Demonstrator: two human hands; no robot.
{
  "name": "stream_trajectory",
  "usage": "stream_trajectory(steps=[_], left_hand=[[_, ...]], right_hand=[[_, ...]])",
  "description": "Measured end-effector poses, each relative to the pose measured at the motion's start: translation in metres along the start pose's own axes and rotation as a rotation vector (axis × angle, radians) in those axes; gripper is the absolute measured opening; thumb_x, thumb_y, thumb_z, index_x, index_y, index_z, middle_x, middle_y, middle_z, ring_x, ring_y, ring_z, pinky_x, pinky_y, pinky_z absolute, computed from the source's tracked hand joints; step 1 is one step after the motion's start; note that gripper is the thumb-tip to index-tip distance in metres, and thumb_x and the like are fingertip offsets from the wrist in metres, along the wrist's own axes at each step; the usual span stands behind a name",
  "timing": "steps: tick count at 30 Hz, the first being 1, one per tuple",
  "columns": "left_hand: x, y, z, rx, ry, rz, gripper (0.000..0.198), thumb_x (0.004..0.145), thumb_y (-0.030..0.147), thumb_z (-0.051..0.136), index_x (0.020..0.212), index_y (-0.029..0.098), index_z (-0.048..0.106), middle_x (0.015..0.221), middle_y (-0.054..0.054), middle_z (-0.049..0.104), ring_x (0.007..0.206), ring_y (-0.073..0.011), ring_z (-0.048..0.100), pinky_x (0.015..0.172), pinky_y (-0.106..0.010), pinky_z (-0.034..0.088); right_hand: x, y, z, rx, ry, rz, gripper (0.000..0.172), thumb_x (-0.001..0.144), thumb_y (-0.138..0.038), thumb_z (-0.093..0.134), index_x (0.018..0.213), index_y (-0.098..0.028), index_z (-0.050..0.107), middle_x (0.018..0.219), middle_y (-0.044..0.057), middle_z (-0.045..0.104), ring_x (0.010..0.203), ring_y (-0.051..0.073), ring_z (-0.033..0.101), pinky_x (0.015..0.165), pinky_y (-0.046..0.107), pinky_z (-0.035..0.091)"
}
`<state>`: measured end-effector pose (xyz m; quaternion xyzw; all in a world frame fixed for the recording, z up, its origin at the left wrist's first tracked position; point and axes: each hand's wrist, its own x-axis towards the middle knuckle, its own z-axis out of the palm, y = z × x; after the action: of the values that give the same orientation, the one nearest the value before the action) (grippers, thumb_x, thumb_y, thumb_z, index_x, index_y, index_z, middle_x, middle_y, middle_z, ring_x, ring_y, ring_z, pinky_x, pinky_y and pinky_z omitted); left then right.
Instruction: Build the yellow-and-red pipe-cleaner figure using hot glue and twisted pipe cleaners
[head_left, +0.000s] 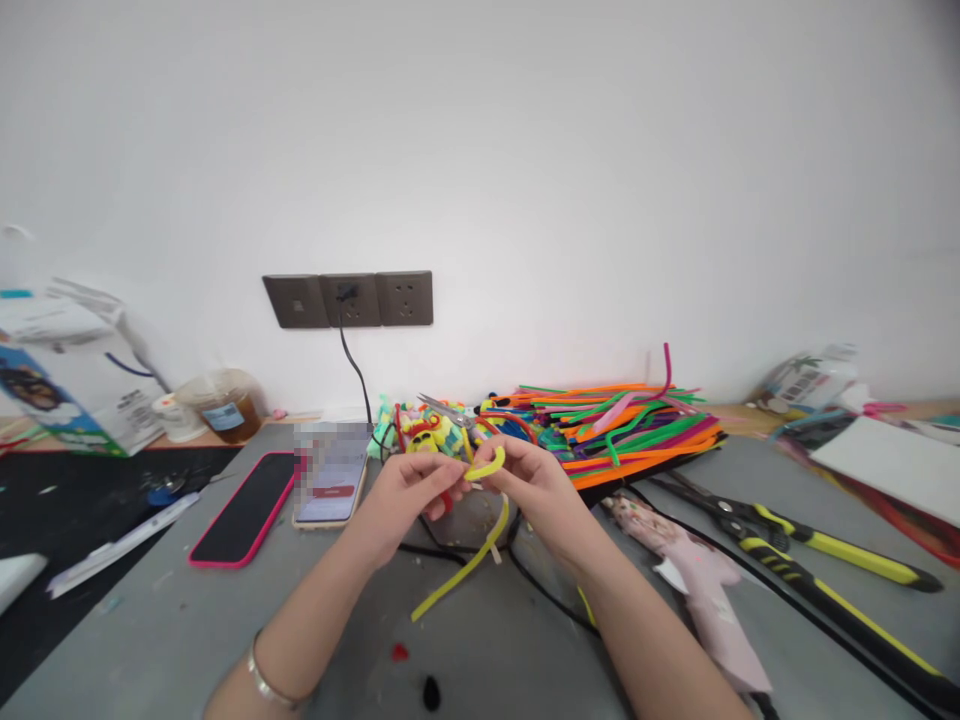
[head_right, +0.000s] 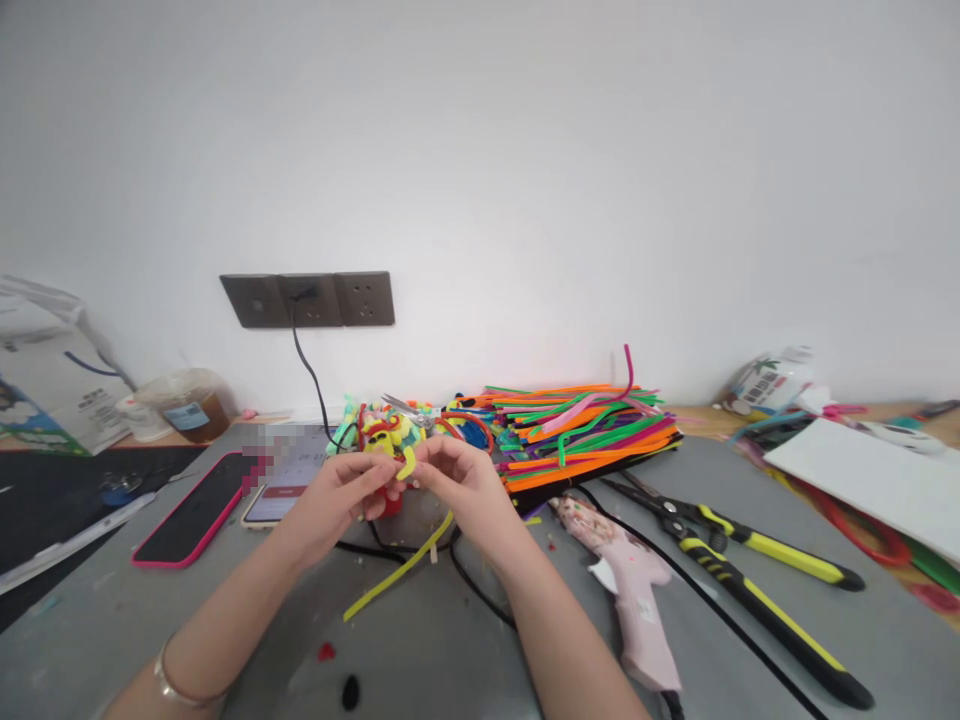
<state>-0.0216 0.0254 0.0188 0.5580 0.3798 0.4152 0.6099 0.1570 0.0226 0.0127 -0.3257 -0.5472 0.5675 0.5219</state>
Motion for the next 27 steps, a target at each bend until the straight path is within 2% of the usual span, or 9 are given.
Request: stream_trajectory(steps=[5, 8, 13, 20, 27], left_hand=[[0.002, -0.002, -0.002, 0.021, 0.035, -0.031, 0.035, 0.064, 0.044, 0.085, 0.078, 0.013, 0.078, 0.059, 0.0, 0.059, 0.051, -0.0064, 0.04, 0.05, -0.021, 0.027], [0.002, -0.003, -0.002, 0.041, 0.037, -0.034, 0.032, 0.062, 0.043, 0.085, 0.073, 0.013, 0.077, 0.056, 0.001, 0.057, 0.051, -0.0067, 0.039, 0.05, -0.022, 0.026], [0.003, -0.002, -0.002, 0.1, 0.074, -0.008, 0.029, 0.064, 0.042, 0.083, 0.068, 0.014, 0.076, 0.057, 0.001, 0.059, 0.052, -0.0079, 0.041, 0.051, -0.021, 0.03], [0.004, -0.008, -0.005, 0.192, 0.162, 0.12, 0.022, 0.075, 0.038, 0.076, 0.073, 0.016, 0.077, 0.067, -0.002, 0.069, 0.059, -0.011, 0.052, 0.057, -0.022, 0.041], [0.005, -0.012, -0.008, 0.27, 0.237, 0.175, 0.023, 0.078, 0.039, 0.074, 0.079, 0.016, 0.078, 0.076, -0.004, 0.074, 0.069, -0.0149, 0.06, 0.064, -0.024, 0.046]], right_hand=[[-0.001, -0.003, 0.001, -0.069, -0.014, -0.038, 0.03, 0.075, -0.046, 0.078, 0.075, -0.02, 0.064, 0.072, -0.001, 0.06, 0.067, 0.014, 0.054, 0.066, 0.027, 0.043], [-0.001, -0.004, 0.001, -0.125, -0.027, -0.076, 0.03, 0.076, -0.047, 0.077, 0.072, -0.02, 0.064, 0.071, -0.001, 0.06, 0.065, 0.014, 0.053, 0.065, 0.028, 0.044], [0.001, 0.002, 0.002, -0.118, 0.014, -0.091, 0.028, 0.075, -0.045, 0.078, 0.072, -0.02, 0.068, 0.072, 0.001, 0.064, 0.064, 0.015, 0.055, 0.065, 0.029, 0.046], [0.002, 0.002, 0.004, -0.113, 0.078, -0.083, 0.032, 0.077, -0.052, 0.074, 0.077, -0.02, 0.073, 0.073, 0.003, 0.069, 0.062, 0.016, 0.059, 0.062, 0.03, 0.049], [0.002, 0.005, 0.004, -0.066, 0.082, -0.091, 0.029, 0.074, -0.048, 0.079, 0.08, -0.021, 0.068, 0.074, 0.002, 0.067, 0.066, 0.017, 0.063, 0.066, 0.031, 0.053]])
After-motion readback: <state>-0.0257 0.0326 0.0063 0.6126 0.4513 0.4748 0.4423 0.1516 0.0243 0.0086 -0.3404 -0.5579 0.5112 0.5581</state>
